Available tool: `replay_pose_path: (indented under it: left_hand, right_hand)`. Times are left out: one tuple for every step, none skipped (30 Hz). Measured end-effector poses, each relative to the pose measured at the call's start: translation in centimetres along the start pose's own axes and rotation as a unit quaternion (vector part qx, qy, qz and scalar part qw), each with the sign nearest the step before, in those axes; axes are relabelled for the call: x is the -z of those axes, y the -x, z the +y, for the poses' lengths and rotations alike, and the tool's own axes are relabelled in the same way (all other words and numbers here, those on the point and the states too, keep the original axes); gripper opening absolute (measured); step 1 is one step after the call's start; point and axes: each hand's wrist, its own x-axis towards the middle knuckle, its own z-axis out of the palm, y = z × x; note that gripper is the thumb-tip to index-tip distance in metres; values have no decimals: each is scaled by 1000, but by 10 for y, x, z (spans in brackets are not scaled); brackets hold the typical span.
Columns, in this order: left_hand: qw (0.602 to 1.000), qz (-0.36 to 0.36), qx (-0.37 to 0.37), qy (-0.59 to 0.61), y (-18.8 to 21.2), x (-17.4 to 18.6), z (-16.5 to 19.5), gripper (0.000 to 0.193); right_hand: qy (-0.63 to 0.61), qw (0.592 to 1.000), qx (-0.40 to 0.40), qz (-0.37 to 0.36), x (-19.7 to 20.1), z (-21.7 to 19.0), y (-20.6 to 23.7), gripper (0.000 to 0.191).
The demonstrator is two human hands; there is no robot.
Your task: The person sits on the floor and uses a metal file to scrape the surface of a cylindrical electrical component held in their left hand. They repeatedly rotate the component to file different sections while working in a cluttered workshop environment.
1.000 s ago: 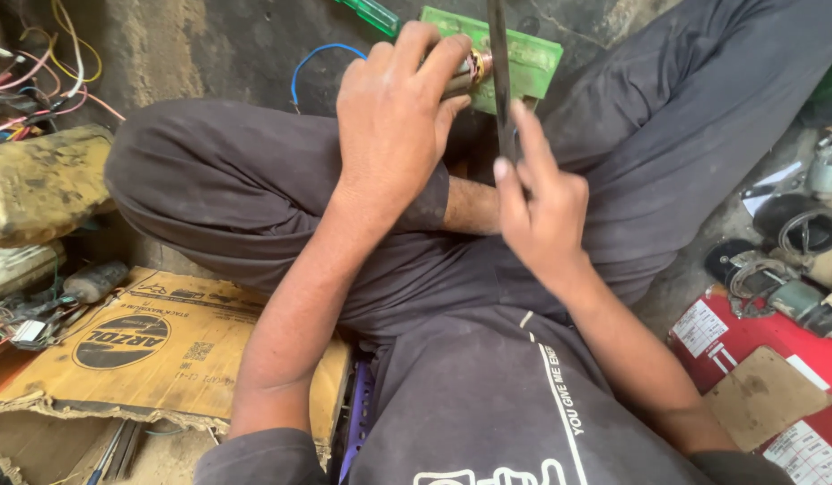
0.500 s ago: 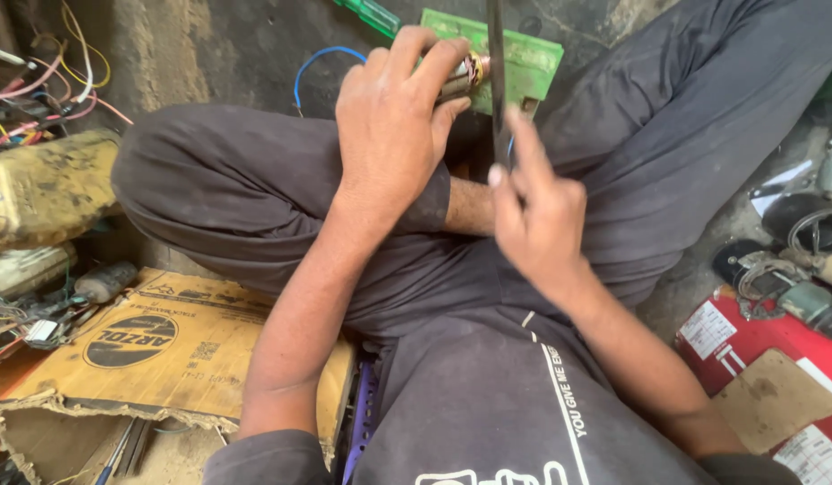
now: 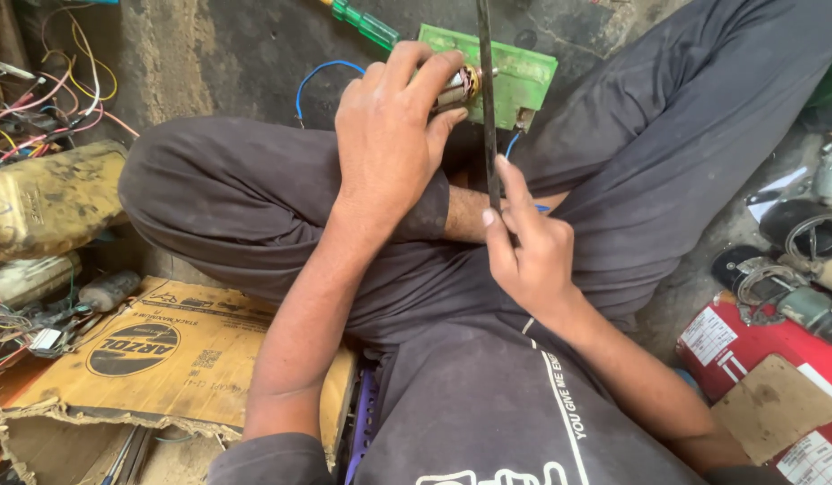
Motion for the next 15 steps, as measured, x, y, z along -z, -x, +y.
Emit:
replay_pose_path:
  left_hand:
    - [1000,-3,2,-6,0,0,0,50]
    - [1000,-1,-3,-7,0,0,0,50]
    - [1000,-1,-7,-7,1,0,-1,51]
    - [1000,1,-12,-6,1,-1,0,51]
    - [1000,1,-9,2,2,-1,1,51]
    - [1000,3,-8,6,2,-1,1,51]
    - [1000,7,-6,9,2,0,0,50]
    - [1000,6,-1,13,1,0,-1,51]
    - [1000,5,3,17,1,0,-1,51]
    - [1000,4,8,23,1,0,-2,51]
    - [1000,3,9,28,0,-1,-2,51]
    - [999,0,12,32,0,-1,-3,50]
    - [999,-4,16,37,1,-2,-4,50]
    - [999,-4,12,34,2,-2,-4,50]
    - [999,-6,10,33,2,-3,-5,49]
  right_hand:
    - [-4,1000,6,0,1,1,-1,55]
    - [-7,1000,9,-1,2,0,-1,55]
    - [3,1000,-5,-3,3,2,-5,55]
    - [13,1000,-17,-6,4,5,-9,54]
    - [23,999,-27,-7,5,6,-11,54]
    - [20,999,-30,-8,5,7,-13,55]
    - [15,999,-32,-10,5,6,-12,56]
    - [12,999,-34,-11,4,6,-12,57]
    - [9,1000,-21,-9,3,5,-10,57]
    - [8,1000,-8,-6,2,2,-6,57]
    - [8,1000,5,-4,1,1,-4,57]
    - [11,1000,8,-3,1,1,-3,57]
    - [13,1000,10,-2,1,1,-2,57]
    - [16,1000,11,-2,1,2,-2,57]
    - [25,1000,4,-3,1,5,-5,57]
